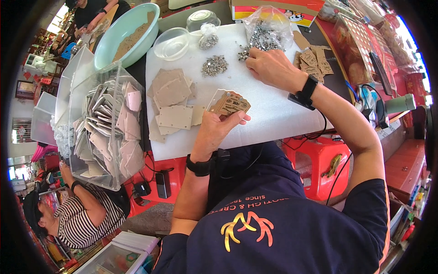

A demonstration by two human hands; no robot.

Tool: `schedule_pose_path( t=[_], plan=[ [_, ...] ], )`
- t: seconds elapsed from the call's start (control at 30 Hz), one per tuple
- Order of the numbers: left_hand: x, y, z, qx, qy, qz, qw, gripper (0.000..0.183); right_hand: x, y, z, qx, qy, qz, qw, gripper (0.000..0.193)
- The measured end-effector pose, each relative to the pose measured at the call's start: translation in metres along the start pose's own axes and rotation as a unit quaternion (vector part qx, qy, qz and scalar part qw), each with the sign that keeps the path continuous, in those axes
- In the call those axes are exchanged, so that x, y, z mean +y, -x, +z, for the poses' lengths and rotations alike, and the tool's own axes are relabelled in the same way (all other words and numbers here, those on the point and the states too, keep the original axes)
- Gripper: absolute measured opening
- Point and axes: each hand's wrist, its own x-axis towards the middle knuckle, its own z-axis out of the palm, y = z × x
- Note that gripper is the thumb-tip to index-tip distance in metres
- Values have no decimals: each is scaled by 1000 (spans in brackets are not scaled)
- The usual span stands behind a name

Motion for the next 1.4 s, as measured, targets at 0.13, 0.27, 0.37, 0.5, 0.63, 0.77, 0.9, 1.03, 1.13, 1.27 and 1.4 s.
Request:
schedule_pose_path(
  t=[0.13,0.27,0.37,0.5,0.63,0.77,0.9,1.03,1.13,1.27,1.4],
  plan=[
    [3,2,3,27,41,-2,999,24,-11,6,-10,-15,-87,46,995,12],
    [2,2,2,53,108,20,992,19,-10,24,-18,-119,-250,82,957,17],
    [-3,3,-1,60,114,20,991,19,-13,34,-21,-161,-323,131,923,19],
    [-7,0,-3,60,137,38,988,21,-7,42,-16,-99,-261,168,945,18],
    [-5,0,2,90,157,49,982,19,-7,50,-16,-32,-296,180,937,16],
    [-5,-1,4,96,148,51,983,18,-18,50,-14,-16,-315,162,935,14],
    [-5,0,4,95,149,50,983,18,-27,49,-6,14,-216,97,972,11],
    [-4,0,3,96,146,45,984,17,-32,48,-9,-11,-151,93,984,9],
    [1,-1,6,115,144,33,982,18,-34,50,-12,-16,-164,100,981,9],
    [4,-3,11,141,175,23,974,20,-34,52,-14,-30,-185,106,977,12],
    [5,-5,9,137,187,22,972,23,-33,50,-11,-22,-192,115,974,13]
  ],
)
